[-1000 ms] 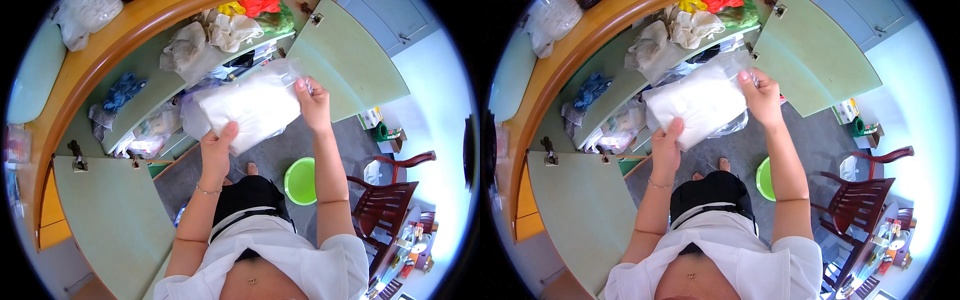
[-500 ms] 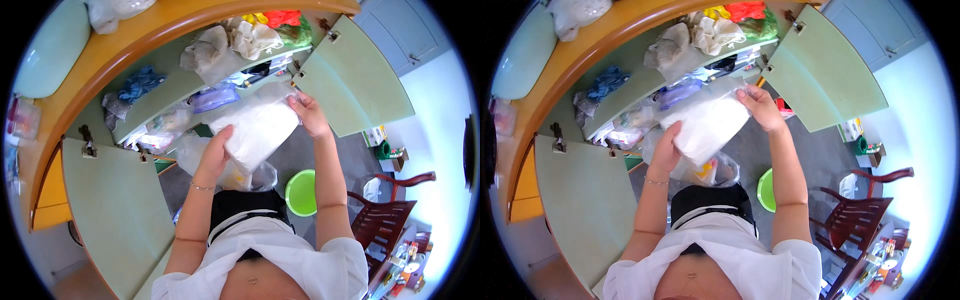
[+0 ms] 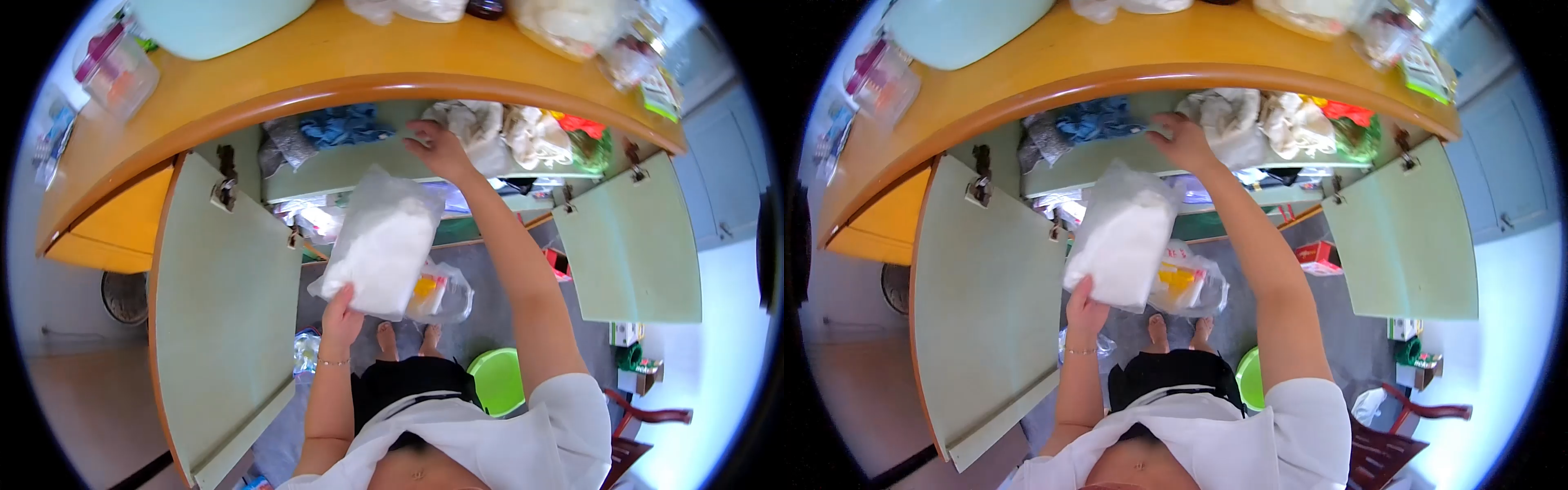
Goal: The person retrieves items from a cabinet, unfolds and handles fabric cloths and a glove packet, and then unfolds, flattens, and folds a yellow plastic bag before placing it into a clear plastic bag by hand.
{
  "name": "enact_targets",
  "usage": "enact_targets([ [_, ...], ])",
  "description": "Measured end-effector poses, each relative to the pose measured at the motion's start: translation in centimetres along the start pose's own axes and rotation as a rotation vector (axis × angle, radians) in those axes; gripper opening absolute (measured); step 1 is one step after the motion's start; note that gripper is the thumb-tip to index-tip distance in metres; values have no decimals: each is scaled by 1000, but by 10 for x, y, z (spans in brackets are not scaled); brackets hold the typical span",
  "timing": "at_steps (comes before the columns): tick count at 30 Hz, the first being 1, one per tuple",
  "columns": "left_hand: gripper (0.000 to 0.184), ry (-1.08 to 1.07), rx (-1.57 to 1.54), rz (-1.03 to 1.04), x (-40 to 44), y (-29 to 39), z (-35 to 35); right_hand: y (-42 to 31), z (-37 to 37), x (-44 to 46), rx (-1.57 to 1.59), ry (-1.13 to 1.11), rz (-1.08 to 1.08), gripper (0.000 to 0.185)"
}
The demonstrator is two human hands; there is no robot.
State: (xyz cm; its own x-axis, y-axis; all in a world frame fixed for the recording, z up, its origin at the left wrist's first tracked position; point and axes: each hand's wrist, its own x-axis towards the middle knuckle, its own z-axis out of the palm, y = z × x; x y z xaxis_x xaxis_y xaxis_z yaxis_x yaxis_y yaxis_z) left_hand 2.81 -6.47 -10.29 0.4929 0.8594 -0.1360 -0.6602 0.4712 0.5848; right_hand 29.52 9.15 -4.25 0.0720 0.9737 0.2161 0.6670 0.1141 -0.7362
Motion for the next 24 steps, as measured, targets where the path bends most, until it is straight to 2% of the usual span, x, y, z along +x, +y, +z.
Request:
enact_targets([
  [3, 45, 158, 101, 39, -11, 4, -24, -5, 61, 54, -420, 282, -293, 52],
  [6, 43, 215, 166, 68, -16, 7, -41, -17, 100, 83, -611, 195, -205, 60],
  [9, 42, 195, 74, 82, -9, 9, -47, -14, 113, 95, -586, -177, -151, 62],
  [12, 41, 178, 90, 123, 9, 1, -62, 11, 112, 106, -383, -155, -24, 52],
  [14, 40, 193, 142, 155, 27, -11, -74, 43, 105, 114, -116, 213, 82, 43],
  [16, 38, 208, 84, 155, 51, -20, -77, 37, 62, 100, 77, 482, 11, 35],
  [18, 38, 210, -69, 126, 74, -27, -79, 43, 26, 76, 560, 375, 64, 30],
  [20, 40, 184, -396, 26, 89, -22, -60, 1, 4, 32, 672, 454, -44, 26],
  [22, 37, 278, -192, 69, 101, -27, -43, -6, 9, -11, 198, 457, -311, 41],
  [23, 37, 327, -127, 60, 108, -30, -40, -18, 23, -26, 149, 388, -370, 39],
  [24, 36, 378, -65, 49, 112, -35, -37, -36, 36, -41, -201, 354, -473, 45],
])
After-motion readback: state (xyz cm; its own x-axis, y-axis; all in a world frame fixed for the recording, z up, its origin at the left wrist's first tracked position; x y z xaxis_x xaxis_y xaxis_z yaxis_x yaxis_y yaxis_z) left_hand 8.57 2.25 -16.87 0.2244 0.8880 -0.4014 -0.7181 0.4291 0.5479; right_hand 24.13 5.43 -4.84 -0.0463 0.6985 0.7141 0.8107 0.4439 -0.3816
